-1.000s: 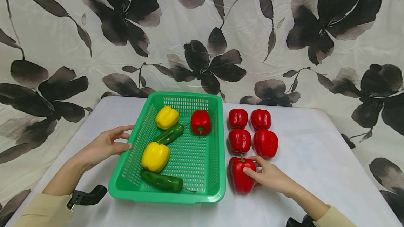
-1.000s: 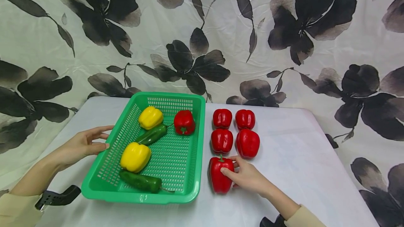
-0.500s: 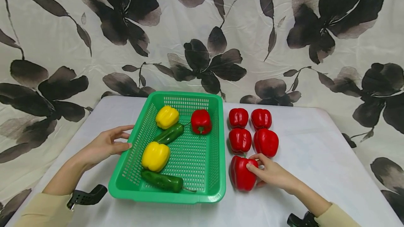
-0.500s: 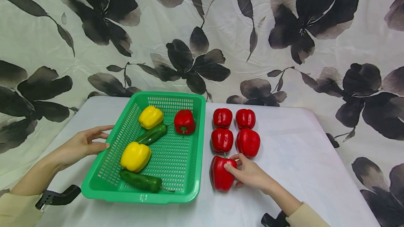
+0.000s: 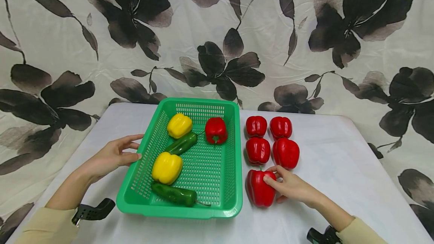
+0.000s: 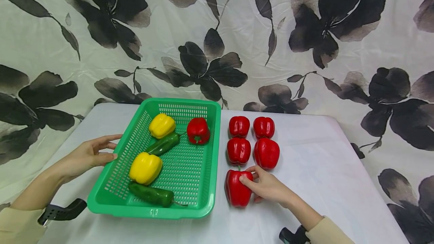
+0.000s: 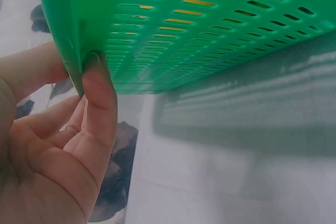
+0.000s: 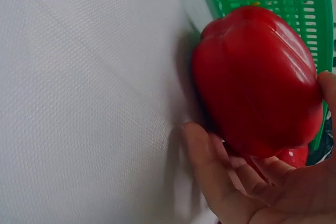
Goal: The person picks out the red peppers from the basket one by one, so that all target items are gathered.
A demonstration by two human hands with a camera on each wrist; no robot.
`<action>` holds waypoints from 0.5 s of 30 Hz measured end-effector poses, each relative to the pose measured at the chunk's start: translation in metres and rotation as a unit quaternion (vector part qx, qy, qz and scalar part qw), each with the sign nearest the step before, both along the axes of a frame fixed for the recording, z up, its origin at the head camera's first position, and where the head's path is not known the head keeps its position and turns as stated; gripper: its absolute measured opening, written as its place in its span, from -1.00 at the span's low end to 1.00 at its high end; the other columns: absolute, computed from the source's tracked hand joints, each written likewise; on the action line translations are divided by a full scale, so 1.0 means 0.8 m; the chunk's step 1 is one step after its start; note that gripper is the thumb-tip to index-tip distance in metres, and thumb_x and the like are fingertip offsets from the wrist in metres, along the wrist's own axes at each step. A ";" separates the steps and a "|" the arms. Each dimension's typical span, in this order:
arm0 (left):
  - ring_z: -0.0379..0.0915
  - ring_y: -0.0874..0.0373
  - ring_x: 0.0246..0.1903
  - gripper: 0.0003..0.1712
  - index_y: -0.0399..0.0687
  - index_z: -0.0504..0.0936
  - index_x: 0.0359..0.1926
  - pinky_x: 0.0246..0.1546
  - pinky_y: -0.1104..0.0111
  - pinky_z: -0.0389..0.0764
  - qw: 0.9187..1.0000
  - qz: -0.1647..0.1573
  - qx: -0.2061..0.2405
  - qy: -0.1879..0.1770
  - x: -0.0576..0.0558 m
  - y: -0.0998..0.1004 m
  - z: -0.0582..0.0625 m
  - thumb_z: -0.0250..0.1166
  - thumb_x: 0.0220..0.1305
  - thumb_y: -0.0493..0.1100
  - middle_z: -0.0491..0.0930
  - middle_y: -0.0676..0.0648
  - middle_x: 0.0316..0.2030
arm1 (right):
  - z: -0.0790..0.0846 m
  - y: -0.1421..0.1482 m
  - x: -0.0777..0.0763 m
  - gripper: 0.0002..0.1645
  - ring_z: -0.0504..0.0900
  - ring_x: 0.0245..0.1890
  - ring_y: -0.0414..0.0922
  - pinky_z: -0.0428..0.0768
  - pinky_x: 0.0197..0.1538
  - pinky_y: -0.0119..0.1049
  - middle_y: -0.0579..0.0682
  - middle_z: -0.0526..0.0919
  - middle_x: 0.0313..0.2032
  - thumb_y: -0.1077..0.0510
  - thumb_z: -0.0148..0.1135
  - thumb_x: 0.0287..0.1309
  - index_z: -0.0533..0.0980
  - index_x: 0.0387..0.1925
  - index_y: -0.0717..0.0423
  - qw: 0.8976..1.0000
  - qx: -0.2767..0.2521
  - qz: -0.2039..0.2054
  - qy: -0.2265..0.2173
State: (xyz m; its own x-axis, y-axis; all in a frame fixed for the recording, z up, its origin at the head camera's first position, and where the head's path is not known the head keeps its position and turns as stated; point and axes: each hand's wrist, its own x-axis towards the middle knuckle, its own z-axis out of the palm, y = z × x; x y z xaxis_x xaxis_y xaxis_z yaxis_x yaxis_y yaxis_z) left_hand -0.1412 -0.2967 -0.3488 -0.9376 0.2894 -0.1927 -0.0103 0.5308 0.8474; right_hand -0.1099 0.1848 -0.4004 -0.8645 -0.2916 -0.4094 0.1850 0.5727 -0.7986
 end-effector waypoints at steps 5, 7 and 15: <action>0.51 0.03 -0.18 -0.19 -0.17 0.01 0.40 -0.21 0.29 0.62 1.000 0.001 0.002 -0.002 0.001 0.000 0.001 0.20 0.24 -0.11 0.33 -0.36 0.08 | -0.001 -0.001 0.000 -0.25 0.53 -0.35 -0.10 0.66 -0.38 -0.20 0.08 0.50 -0.20 -0.18 0.17 0.11 0.25 0.15 0.23 1.000 0.003 0.008 0.000; 0.52 0.03 -0.19 -0.19 -0.16 0.02 0.40 -0.21 0.29 0.62 1.000 0.003 0.001 -0.003 0.002 0.000 0.001 0.20 0.24 -0.10 0.33 -0.36 0.08 | -0.001 -0.001 -0.001 -0.25 0.53 -0.36 -0.10 0.66 -0.39 -0.20 0.07 0.51 -0.21 -0.19 0.16 0.11 0.24 0.15 0.23 1.000 0.003 0.009 0.000; 0.49 -0.01 -0.15 -0.20 -0.17 0.04 0.39 -0.18 0.24 0.61 1.000 0.005 -0.008 0.000 0.000 0.000 0.000 0.21 0.23 -0.08 0.33 -0.35 0.08 | -0.001 -0.002 -0.002 -0.25 0.52 -0.30 -0.07 0.66 -0.40 -0.19 0.10 0.47 -0.14 -0.18 0.17 0.10 0.24 0.17 0.19 1.000 0.000 0.009 0.000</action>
State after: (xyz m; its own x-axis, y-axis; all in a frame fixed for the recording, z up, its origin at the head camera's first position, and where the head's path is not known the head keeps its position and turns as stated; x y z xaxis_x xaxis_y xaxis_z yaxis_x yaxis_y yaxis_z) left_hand -0.1412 -0.2963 -0.3485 -0.9401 0.2779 -0.1973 -0.0154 0.5436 0.8392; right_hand -0.1116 0.1834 -0.4013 -0.8588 -0.3072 -0.4100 0.1748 0.5766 -0.7981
